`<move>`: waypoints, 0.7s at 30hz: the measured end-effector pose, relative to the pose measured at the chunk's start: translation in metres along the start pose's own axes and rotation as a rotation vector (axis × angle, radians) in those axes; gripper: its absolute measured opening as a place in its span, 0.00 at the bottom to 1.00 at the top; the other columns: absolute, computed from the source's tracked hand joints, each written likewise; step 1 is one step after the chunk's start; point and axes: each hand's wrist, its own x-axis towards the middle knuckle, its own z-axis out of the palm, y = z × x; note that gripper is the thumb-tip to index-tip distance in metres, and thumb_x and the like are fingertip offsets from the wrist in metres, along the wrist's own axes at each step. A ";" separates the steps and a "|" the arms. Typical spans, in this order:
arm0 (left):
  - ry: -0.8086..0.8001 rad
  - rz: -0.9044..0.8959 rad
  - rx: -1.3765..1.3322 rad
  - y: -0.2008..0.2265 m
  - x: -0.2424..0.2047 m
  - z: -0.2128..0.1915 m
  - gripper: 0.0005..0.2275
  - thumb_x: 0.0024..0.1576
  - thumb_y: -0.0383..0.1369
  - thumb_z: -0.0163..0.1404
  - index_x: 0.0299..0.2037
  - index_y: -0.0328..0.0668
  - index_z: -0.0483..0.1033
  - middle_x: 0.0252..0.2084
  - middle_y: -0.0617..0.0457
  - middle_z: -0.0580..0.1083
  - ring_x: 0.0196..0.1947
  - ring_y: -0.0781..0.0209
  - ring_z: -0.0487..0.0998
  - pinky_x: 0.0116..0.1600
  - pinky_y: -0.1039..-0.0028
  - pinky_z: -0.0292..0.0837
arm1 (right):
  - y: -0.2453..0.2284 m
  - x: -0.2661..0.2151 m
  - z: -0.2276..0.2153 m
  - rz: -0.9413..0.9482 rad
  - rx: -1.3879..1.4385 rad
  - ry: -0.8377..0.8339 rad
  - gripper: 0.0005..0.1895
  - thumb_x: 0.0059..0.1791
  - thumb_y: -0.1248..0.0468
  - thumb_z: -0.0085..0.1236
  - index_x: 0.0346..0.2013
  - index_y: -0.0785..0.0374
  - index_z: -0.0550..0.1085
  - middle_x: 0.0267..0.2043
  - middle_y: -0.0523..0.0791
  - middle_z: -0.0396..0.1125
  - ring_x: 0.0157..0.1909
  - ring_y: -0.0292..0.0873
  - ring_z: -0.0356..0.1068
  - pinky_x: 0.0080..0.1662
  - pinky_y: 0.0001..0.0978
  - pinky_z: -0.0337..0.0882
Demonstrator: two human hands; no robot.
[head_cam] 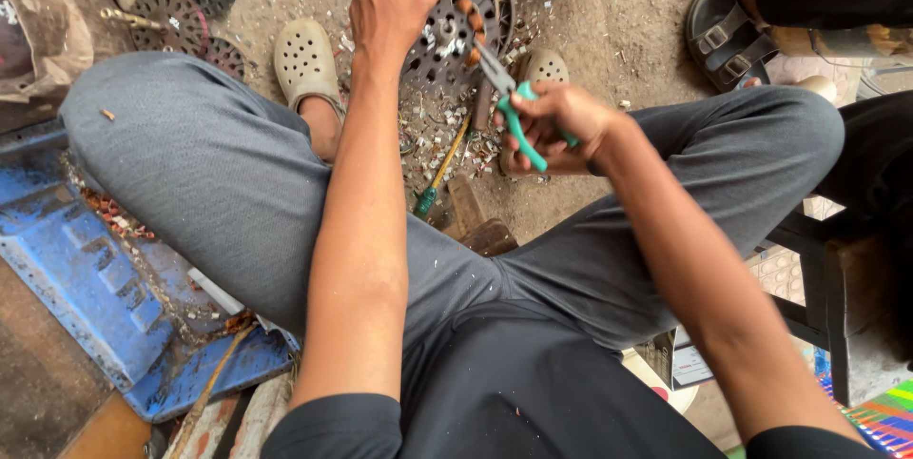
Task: The person sits cross-legged on the floor and uses pliers to pull copper windings from a circular motor stator. They repeatedly grip and extract the windings, placing the removed copper into a nearby bucket. The person rotates the stator as needed to access different sections.
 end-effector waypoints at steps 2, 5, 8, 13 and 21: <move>-0.019 -0.002 0.027 0.002 0.003 -0.003 0.34 0.44 0.63 0.66 0.50 0.43 0.79 0.42 0.39 0.81 0.43 0.41 0.83 0.47 0.54 0.77 | 0.003 0.003 0.000 -0.018 0.051 0.003 0.18 0.57 0.53 0.49 0.43 0.67 0.72 0.30 0.50 0.72 0.25 0.46 0.74 0.18 0.25 0.60; -0.013 0.040 -0.047 0.002 0.001 -0.006 0.30 0.44 0.60 0.65 0.50 0.49 0.82 0.40 0.43 0.83 0.43 0.42 0.84 0.47 0.55 0.78 | 0.025 0.008 0.009 -0.021 0.137 -0.001 0.19 0.55 0.51 0.51 0.40 0.67 0.71 0.29 0.49 0.72 0.25 0.45 0.75 0.17 0.24 0.59; -0.019 -0.017 -0.039 0.006 0.004 -0.005 0.30 0.43 0.60 0.66 0.49 0.49 0.83 0.39 0.44 0.82 0.42 0.43 0.84 0.46 0.55 0.78 | 0.030 0.014 0.013 -0.096 -0.223 0.155 0.21 0.50 0.55 0.63 0.38 0.72 0.69 0.26 0.50 0.67 0.22 0.46 0.65 0.18 0.29 0.58; -0.013 0.002 -0.051 0.002 0.005 0.002 0.31 0.44 0.62 0.64 0.49 0.50 0.83 0.40 0.44 0.83 0.43 0.44 0.84 0.49 0.56 0.78 | 0.021 0.004 0.020 -0.244 -1.295 0.734 0.18 0.44 0.49 0.65 0.38 0.58 0.76 0.31 0.47 0.73 0.31 0.42 0.71 0.34 0.38 0.69; 0.060 -0.007 0.025 -0.006 0.006 0.012 0.36 0.46 0.64 0.64 0.51 0.38 0.80 0.45 0.36 0.80 0.47 0.37 0.81 0.50 0.53 0.76 | 0.008 -0.020 -0.015 -0.889 -1.970 0.910 0.26 0.61 0.48 0.51 0.62 0.67 0.69 0.55 0.53 0.73 0.48 0.50 0.74 0.44 0.42 0.74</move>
